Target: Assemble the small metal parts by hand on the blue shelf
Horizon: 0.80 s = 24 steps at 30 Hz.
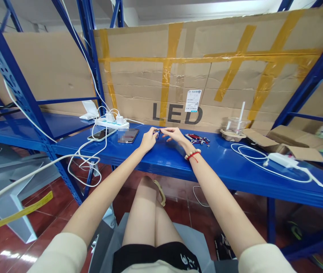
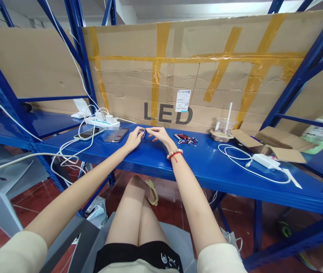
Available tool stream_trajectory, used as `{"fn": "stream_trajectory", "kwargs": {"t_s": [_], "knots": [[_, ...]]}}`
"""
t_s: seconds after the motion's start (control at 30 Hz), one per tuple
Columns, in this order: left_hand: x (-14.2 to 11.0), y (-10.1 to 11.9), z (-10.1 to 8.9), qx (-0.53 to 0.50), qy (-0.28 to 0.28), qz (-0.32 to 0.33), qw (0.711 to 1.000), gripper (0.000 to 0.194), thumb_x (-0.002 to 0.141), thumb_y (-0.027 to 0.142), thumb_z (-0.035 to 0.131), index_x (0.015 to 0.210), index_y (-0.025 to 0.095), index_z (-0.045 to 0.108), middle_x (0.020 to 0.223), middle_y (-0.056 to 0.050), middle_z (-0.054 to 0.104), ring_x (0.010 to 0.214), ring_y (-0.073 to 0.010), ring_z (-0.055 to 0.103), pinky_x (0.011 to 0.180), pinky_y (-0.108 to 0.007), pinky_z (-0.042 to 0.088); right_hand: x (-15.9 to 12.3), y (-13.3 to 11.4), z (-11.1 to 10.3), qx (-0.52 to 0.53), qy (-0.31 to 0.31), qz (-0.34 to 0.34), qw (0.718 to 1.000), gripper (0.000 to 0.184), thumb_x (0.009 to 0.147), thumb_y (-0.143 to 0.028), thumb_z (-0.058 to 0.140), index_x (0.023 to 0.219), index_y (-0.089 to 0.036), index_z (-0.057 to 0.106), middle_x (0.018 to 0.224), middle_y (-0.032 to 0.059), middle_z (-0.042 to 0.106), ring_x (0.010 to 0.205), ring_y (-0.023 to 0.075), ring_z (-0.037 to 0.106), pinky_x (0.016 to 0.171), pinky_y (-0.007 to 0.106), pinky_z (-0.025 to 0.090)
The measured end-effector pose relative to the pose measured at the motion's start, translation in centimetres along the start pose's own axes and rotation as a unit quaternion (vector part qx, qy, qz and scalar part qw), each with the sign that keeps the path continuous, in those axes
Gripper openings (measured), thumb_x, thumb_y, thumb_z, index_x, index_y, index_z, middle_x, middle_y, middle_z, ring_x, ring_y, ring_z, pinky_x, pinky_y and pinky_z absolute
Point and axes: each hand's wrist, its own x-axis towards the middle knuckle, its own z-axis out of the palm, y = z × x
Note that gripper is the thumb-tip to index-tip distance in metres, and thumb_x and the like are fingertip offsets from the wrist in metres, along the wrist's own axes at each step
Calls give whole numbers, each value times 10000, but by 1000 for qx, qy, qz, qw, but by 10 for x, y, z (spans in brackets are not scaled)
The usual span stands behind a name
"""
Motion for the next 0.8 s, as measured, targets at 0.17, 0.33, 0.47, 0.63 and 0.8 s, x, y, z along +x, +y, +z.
{"fn": "stream_trajectory", "kwargs": {"t_s": [0.17,0.33,0.47,0.63,0.8], "knots": [[0,0,0,13,-11,18,1000,214,846,229,396,991,180,545,682,-5,589,687,-139,564,739,-253,424,2,2,-2,10,39,23,999,389,657,-439,692,909,-142,702,881,80,683,758,144,612,500,165,440],[0,1,-1,16,-32,24,999,242,854,236,371,1010,190,549,664,3,582,675,-139,561,725,-247,421,-2,-4,-3,24,35,85,996,386,629,-431,723,902,-159,703,934,72,675,707,103,593,504,151,421],[0,0,-1,26,-48,19,998,237,859,245,369,1013,204,544,652,14,572,661,-135,557,712,-247,422,-7,-9,-3,23,25,128,991,389,602,-455,736,868,-172,710,907,59,675,660,87,582,496,149,412],[-1,2,-1,3,-54,36,998,186,843,229,406,965,182,538,687,10,596,693,-129,571,734,-245,433,-9,-7,-3,-3,23,140,990,373,603,-480,727,806,-168,715,842,50,669,610,77,556,472,146,396],[-4,4,-3,-22,-55,54,997,98,806,203,468,851,162,545,860,-35,654,802,-141,604,776,-256,449,-11,-7,-2,-18,6,140,990,365,622,-483,716,806,-168,720,821,51,663,601,71,534,467,140,388]]}}
